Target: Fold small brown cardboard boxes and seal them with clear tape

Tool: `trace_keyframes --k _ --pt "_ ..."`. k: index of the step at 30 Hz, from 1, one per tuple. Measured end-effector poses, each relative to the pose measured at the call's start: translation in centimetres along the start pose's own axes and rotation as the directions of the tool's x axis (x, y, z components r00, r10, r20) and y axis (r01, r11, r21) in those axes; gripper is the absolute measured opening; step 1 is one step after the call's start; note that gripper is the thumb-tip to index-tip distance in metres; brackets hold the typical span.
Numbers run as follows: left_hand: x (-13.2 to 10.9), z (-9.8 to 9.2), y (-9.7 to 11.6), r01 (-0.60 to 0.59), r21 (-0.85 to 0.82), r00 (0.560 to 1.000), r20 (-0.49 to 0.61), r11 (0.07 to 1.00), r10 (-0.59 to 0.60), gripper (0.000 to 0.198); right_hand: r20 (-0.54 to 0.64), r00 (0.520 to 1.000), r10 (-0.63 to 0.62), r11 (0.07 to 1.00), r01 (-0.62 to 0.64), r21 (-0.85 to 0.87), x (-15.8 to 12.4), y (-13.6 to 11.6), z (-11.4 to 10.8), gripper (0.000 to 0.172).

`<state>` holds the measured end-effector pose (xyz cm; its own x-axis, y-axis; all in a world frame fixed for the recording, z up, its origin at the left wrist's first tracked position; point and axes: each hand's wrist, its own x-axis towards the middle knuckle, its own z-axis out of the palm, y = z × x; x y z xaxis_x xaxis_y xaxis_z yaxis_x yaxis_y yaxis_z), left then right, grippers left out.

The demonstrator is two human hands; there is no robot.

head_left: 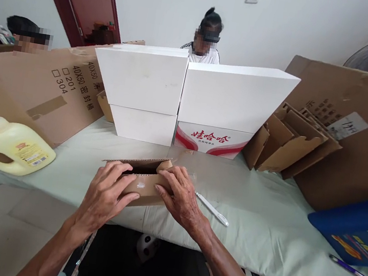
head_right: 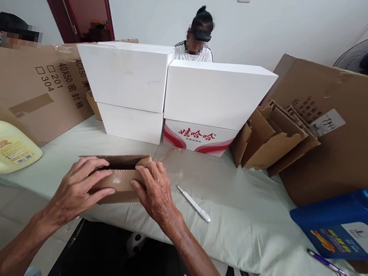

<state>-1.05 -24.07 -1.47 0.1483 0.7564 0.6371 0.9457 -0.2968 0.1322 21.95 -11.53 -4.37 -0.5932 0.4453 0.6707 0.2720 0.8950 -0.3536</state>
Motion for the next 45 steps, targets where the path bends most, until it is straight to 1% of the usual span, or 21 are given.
trace_keyframes --k 3,6,8,11,15,18,21,24,27,29,31,32,34,36,39,41,43,45 --pt "0.9 0.6 -0.3 0.011 -0.07 0.998 0.06 0.997 -0.007 0.02 -0.019 1.0 0.003 1.0 -0.002 0.012 -0.1 -0.2 0.1 0.02" --pt "1.7 0.5 -0.7 -0.02 -0.105 0.997 0.069 0.994 0.027 0.012 -0.033 0.999 0.003 1.0 -0.002 0.016 -0.2 -0.2 0.2 0.019" --pt "2.2 0.3 -0.9 -0.062 -0.084 0.995 0.069 0.995 0.068 0.007 -0.037 0.999 0.004 1.0 -0.003 0.01 -0.2 -0.2 0.3 0.018" --pt "2.6 0.1 -1.0 -0.147 -0.007 0.984 0.098 0.989 0.147 0.004 -0.034 0.999 0.009 1.0 -0.009 0.011 -0.2 -0.2 0.3 0.018" --pt "2.6 0.1 -1.1 -0.245 0.063 0.963 0.126 0.967 0.236 0.015 -0.023 1.0 0.018 1.0 -0.017 0.019 -0.2 -0.2 0.2 0.019" --pt "2.6 0.3 -1.2 -0.305 0.086 0.949 0.11 0.948 0.295 0.021 -0.026 1.0 0.016 1.0 -0.016 0.027 -0.3 -0.2 0.2 0.019" --pt "2.7 0.4 -1.2 -0.359 0.076 0.932 0.071 0.93 0.354 0.026 -0.022 0.999 0.031 0.999 -0.03 0.022 -0.5 -0.3 0.3 0.019" --pt "3.0 0.6 -1.0 -0.355 0.014 0.933 0.071 0.935 0.353 0.027 -0.017 0.999 0.035 0.999 -0.035 0.007 -0.6 -0.5 0.4 0.019" --pt "3.5 0.2 -0.8 -0.256 -0.134 0.963 0.052 0.957 0.265 0.026 -0.02 0.999 0.028 1.0 -0.028 -0.009 -0.7 -0.7 0.2 0.018" --pt "4.0 -0.6 -0.7 -0.133 -0.249 0.99 0.007 0.959 0.139 0.024 -0.01 1.0 0.026 0.999 -0.026 -0.018 -0.8 -0.9 0.0 0.018" --pt "4.5 -1.8 -0.8 0.016 -0.348 0.999 -0.042 0.937 -0.033 0.02 0.002 1.0 0.024 1.0 -0.024 -0.016 -0.9 -1.0 -0.2 0.018" --pt "4.7 -2.4 -0.9 0.09 -0.392 0.99 -0.063 0.916 -0.124 0.018 0.005 1.0 0.022 1.0 -0.022 -0.012 -1.0 -1.0 -0.2 0.017" --pt "5.2 -3.6 -1.3 0.209 -0.455 0.955 -0.095 0.866 -0.281 0.015 -0.006 1.0 0.005 1.0 -0.005 -0.002 -1.2 -1.0 -0.2 0.016" --pt "5.6 -4.6 -1.8 0.277 -0.482 0.92 -0.118 0.832 -0.374 0.015 -0.028 0.999 -0.019 1.0 0.019 0.0 -1.5 -1.1 -0.1 0.015" --pt "6.3 -5.3 -2.9 0.311 -0.479 0.896 -0.139 0.821 -0.421 0.014 -0.065 0.996 -0.052 0.999 0.052 -0.002 -1.9 -1.2 0.0 0.016" --pt "6.7 -5.3 -3.8 0.332 -0.486 0.89 -0.123 0.808 -0.44 0.014 -0.084 0.994 -0.068 0.998 0.068 -0.003 -2.1 -1.4 -0.1 0.018" --pt "7.0 -5.1 -4.9 0.347 -0.501 0.891 -0.088 0.793 -0.446 0.013 -0.1 0.992 -0.08 0.997 0.08 -0.002 -2.2 -1.6 -0.1 0.02" --pt "7.3 -4.7 -6.0 0.352 -0.513 0.897 -0.055 0.783 -0.439 0.02 -0.111 0.99 -0.091 0.996 0.092 -0.002 -2.3 -1.7 -0.2 0.02"
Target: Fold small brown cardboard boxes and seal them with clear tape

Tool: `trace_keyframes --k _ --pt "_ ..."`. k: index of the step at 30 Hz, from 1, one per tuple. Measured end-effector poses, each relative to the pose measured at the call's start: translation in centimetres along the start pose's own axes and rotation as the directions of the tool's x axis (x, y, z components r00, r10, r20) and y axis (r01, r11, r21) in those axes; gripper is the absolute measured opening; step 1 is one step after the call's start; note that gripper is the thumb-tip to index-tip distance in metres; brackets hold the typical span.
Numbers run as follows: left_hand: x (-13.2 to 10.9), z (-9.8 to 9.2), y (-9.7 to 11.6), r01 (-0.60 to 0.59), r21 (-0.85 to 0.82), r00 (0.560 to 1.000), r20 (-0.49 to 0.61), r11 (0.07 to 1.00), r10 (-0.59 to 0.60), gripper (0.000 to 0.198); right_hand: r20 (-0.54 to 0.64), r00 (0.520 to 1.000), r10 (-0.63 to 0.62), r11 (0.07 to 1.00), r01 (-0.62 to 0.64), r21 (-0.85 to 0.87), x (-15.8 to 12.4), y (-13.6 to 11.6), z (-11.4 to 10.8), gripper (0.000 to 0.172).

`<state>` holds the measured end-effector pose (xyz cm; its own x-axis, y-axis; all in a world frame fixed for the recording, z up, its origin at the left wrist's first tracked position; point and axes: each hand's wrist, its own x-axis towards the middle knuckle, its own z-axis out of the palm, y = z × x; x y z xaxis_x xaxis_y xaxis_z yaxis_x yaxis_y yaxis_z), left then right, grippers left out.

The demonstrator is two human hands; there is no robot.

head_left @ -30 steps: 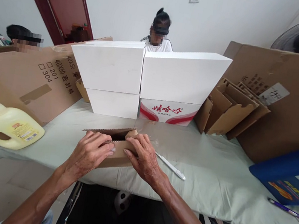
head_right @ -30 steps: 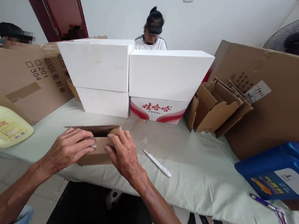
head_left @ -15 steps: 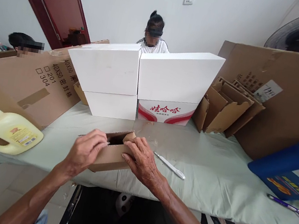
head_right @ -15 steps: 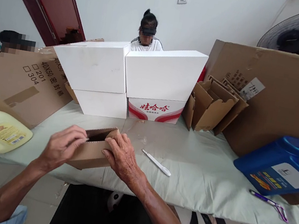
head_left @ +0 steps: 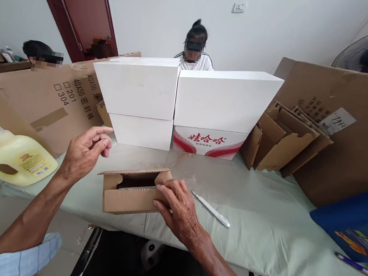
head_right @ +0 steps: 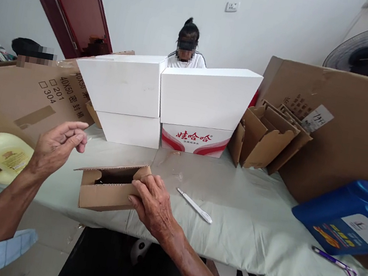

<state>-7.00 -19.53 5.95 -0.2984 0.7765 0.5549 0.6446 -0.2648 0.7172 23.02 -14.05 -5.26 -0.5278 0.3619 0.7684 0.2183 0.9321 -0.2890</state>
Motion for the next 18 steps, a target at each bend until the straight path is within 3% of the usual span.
trace_keyframes --k 2,10,15,18 --pt "0.6 -0.1 -0.9 0.008 0.013 1.0 0.013 1.0 -0.009 0.026 -0.003 1.0 -0.004 1.0 0.004 -0.004 -0.1 -0.1 0.0 0.019" --pt "2.1 -0.1 -2.6 0.128 0.08 0.992 0.005 0.989 -0.129 0.017 -0.007 1.0 0.007 1.0 -0.007 0.014 -0.4 -0.3 -0.1 0.021" --pt "2.5 -0.3 -2.5 0.142 0.148 0.989 0.008 0.979 -0.145 0.025 -0.003 1.0 0.006 1.0 -0.006 0.025 -0.5 -0.2 -0.1 0.023" --pt "3.5 0.0 -2.8 0.091 0.217 0.996 -0.013 0.972 -0.09 0.029 -0.001 1.0 0.014 0.999 -0.014 0.031 -0.5 -0.1 0.0 0.025"
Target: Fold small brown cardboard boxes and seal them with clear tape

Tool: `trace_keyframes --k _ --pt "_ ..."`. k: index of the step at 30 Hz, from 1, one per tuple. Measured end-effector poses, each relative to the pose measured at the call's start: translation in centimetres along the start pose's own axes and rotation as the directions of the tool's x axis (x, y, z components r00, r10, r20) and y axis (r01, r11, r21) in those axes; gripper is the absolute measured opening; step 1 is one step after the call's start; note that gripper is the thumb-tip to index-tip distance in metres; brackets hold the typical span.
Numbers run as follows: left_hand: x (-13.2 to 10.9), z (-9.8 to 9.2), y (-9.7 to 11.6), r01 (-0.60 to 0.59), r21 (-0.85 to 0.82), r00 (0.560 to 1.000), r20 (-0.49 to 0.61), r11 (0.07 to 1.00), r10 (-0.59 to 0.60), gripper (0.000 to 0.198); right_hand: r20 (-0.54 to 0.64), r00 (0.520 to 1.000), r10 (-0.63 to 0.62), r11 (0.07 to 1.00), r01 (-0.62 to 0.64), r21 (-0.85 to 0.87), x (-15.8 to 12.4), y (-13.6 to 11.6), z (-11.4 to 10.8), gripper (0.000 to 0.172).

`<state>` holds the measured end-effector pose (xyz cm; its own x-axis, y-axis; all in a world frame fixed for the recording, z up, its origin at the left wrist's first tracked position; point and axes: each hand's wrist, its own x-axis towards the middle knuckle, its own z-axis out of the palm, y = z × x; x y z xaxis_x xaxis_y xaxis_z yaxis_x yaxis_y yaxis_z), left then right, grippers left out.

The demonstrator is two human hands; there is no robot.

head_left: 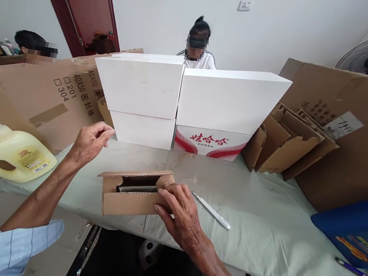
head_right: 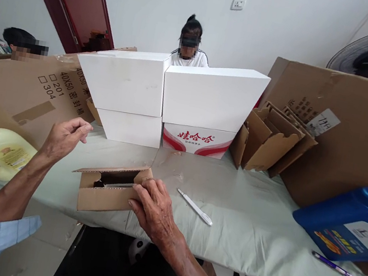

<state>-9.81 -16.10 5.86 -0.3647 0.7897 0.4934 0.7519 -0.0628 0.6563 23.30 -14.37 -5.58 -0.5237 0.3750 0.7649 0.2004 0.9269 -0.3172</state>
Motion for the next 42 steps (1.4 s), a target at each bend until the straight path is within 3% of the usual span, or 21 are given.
trace_keyframes --k 5,8,10,13,19,23,26,28,31,34,38,42 --pt "2.7 1.9 -1.5 -0.22 0.003 0.974 0.062 0.975 0.22 0.036 -0.019 1.0 -0.017 1.0 0.017 -0.01 0.1 -0.1 -0.1 0.024" --pt "3.8 3.3 -2.5 -0.421 0.096 0.901 0.162 0.902 0.404 0.051 -0.001 1.0 -0.013 1.0 0.013 -0.023 0.1 -0.2 -0.1 0.024" --pt "4.1 3.9 -2.9 -0.506 0.183 0.86 0.185 0.843 0.476 0.05 0.004 1.0 -0.009 1.0 0.009 -0.025 0.0 -0.2 -0.2 0.025" --pt "3.9 4.1 -3.1 -0.523 0.259 0.852 0.158 0.812 0.498 0.037 0.002 1.0 -0.006 1.0 0.006 -0.022 -0.1 -0.2 -0.2 0.026" --pt "2.1 2.8 -1.9 -0.574 0.19 0.818 0.166 0.796 0.551 0.042 0.007 1.0 -0.001 1.0 0.002 -0.023 -0.1 -0.2 -0.2 0.025" --pt "-0.2 0.7 -0.5 -0.531 0.15 0.847 0.127 0.834 0.516 0.026 -0.009 1.0 -0.014 1.0 0.014 -0.026 0.0 0.0 0.0 0.024" --pt "-2.9 -0.9 0.9 -0.506 0.102 0.86 0.129 0.856 0.493 0.029 -0.005 1.0 -0.015 1.0 0.015 -0.02 0.2 0.2 0.0 0.024" --pt "-4.8 -1.6 1.8 -0.494 0.037 0.845 0.254 0.869 0.47 0.032 0.005 1.0 -0.007 1.0 0.008 -0.019 0.4 0.3 -0.1 0.024" --pt "-6.8 -1.9 2.4 -0.492 0.04 0.761 0.504 0.869 0.408 0.037 0.006 1.0 -0.015 1.0 0.016 -0.023 0.8 0.3 -0.2 0.023" --pt "-7.0 -1.5 1.9 -0.535 0.162 0.698 0.637 0.829 0.326 0.045 -0.004 1.0 -0.031 0.999 0.031 -0.033 1.1 -0.1 -0.5 0.019" --pt "-5.9 -0.7 0.6 -0.554 0.282 0.697 0.672 0.783 0.252 0.047 0.041 0.998 -0.05 0.998 0.051 -0.033 0.9 -1.4 -1.6 0.015" --pt "-5.3 -0.2 0.1 -0.558 0.353 0.708 0.675 0.752 0.209 0.037 0.141 0.99 -0.013 0.999 0.007 0.046 1.1 -2.2 -3.3 0.01"
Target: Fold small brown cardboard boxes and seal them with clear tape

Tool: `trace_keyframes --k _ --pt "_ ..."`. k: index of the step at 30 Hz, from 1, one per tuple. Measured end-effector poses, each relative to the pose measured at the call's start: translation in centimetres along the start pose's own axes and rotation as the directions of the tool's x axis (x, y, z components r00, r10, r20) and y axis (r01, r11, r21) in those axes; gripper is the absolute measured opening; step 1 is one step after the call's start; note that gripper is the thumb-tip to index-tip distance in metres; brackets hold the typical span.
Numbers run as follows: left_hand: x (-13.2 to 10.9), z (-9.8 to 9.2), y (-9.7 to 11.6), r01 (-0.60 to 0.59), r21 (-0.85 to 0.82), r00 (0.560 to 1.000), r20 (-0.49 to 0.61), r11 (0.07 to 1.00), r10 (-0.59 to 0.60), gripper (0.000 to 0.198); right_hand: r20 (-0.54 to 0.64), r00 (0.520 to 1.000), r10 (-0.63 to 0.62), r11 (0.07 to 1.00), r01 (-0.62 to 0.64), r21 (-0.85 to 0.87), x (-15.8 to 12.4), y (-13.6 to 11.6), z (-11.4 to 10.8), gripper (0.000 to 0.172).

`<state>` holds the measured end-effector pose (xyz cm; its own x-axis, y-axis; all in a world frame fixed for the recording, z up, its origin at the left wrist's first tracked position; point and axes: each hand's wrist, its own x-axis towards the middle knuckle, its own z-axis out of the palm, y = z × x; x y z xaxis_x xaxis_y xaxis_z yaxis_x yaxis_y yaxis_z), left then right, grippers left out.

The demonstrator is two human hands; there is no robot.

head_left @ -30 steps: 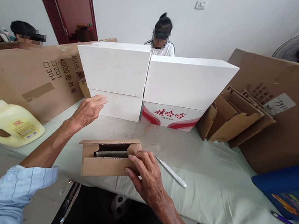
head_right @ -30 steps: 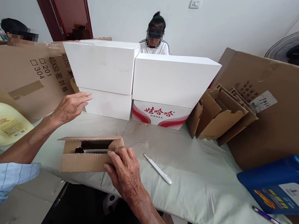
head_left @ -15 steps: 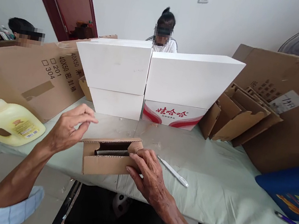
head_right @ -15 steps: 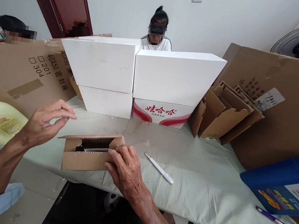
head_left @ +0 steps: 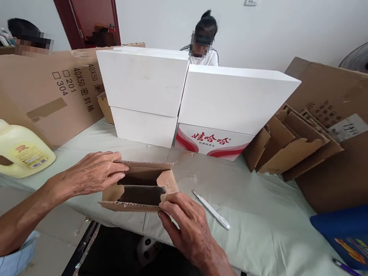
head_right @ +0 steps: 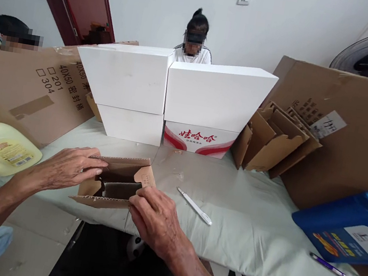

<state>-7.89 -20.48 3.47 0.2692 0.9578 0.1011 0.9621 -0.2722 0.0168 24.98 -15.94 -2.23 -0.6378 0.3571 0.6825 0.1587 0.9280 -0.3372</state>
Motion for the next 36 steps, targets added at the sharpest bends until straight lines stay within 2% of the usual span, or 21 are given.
trace_keyframes --k 2,5,8,10,12,15,18,21,23,25,27,30,32,34,36 --pt "0.2 -0.1 0.2 0.013 0.014 1.0 0.021 1.0 -0.013 0.036 0.086 0.996 0.026 0.992 -0.036 0.124 0.5 0.5 -0.9 0.004" --pt "0.7 -0.4 0.5 0.0 -0.009 0.999 0.053 1.0 0.0 0.035 0.258 0.966 0.015 0.964 -0.082 0.254 2.1 2.1 -2.1 0.015" --pt "1.1 -1.0 0.5 -0.016 -0.044 0.998 0.058 0.999 0.018 0.027 0.39 0.921 -0.02 0.982 -0.055 0.18 3.9 3.5 -2.7 0.025" --pt "1.3 -1.4 0.4 -0.025 -0.092 0.996 0.082 0.995 0.032 0.023 0.474 0.879 -0.042 0.998 0.013 0.066 4.7 3.9 -2.8 0.024" --pt "1.2 -1.8 0.1 -0.039 -0.184 0.992 0.114 0.982 0.06 0.021 0.511 0.857 -0.062 0.995 0.093 -0.035 5.1 4.0 -2.8 0.023" --pt "0.6 -2.0 -0.9 -0.033 -0.318 0.989 0.126 0.948 0.077 0.018 0.441 0.891 -0.106 0.985 0.155 -0.077 4.7 4.4 -2.8 0.028" --pt "-0.4 -1.6 -2.6 0.008 -0.434 0.995 0.094 0.901 0.036 0.019 0.314 0.948 -0.056 0.998 0.063 -0.013 3.2 5.5 -2.8 0.026" --pt "-1.5 -0.4 -4.2 0.051 -0.574 0.996 0.088 0.817 0.0 0.047 0.098 0.993 0.067 0.992 -0.077 0.103 1.4 6.8 -2.1 0.031" --pt "-2.1 1.0 -4.6 0.085 -0.636 0.996 0.075 0.767 -0.048 0.068 -0.054 0.991 0.122 0.979 -0.112 0.17 0.4 7.2 -1.0 0.039" --pt "-2.6 2.6 -4.5 0.127 -0.673 0.989 0.025 0.728 -0.149 0.078 -0.156 0.973 0.169 0.969 -0.135 0.207 -0.5 7.3 0.3 0.043" --pt "-2.8 4.6 -4.0 0.166 -0.704 0.956 -0.055 0.69 -0.287 0.077 -0.222 0.943 0.247 0.95 -0.191 0.247 -1.2 7.1 1.5 0.048" --pt "-2.7 7.3 -3.1 0.174 -0.749 0.848 -0.216 0.639 -0.484 0.077 -0.256 0.867 0.427 0.872 -0.32 0.371 -2.2 7.0 2.7 0.068" --pt "-2.5 8.7 -2.6 0.137 -0.758 0.761 -0.331 0.637 -0.558 0.08 -0.153 0.848 0.508 0.804 -0.402 0.438 -3.0 7.1 2.8 0.061" --pt "-2.4 9.8 -2.5 0.12 -0.746 0.691 -0.411 0.655 -0.595 0.08 0.043 0.852 0.522 0.747 -0.481 0.459 -3.8 7.1 2.5 0.038" --pt "-2.4 10.7 -3.2 0.164 -0.71 0.677 -0.423 0.685 -0.601 0.076 0.201 0.843 0.5 0.733 -0.535 0.42 -4.6 7.0 2.2 0.021"
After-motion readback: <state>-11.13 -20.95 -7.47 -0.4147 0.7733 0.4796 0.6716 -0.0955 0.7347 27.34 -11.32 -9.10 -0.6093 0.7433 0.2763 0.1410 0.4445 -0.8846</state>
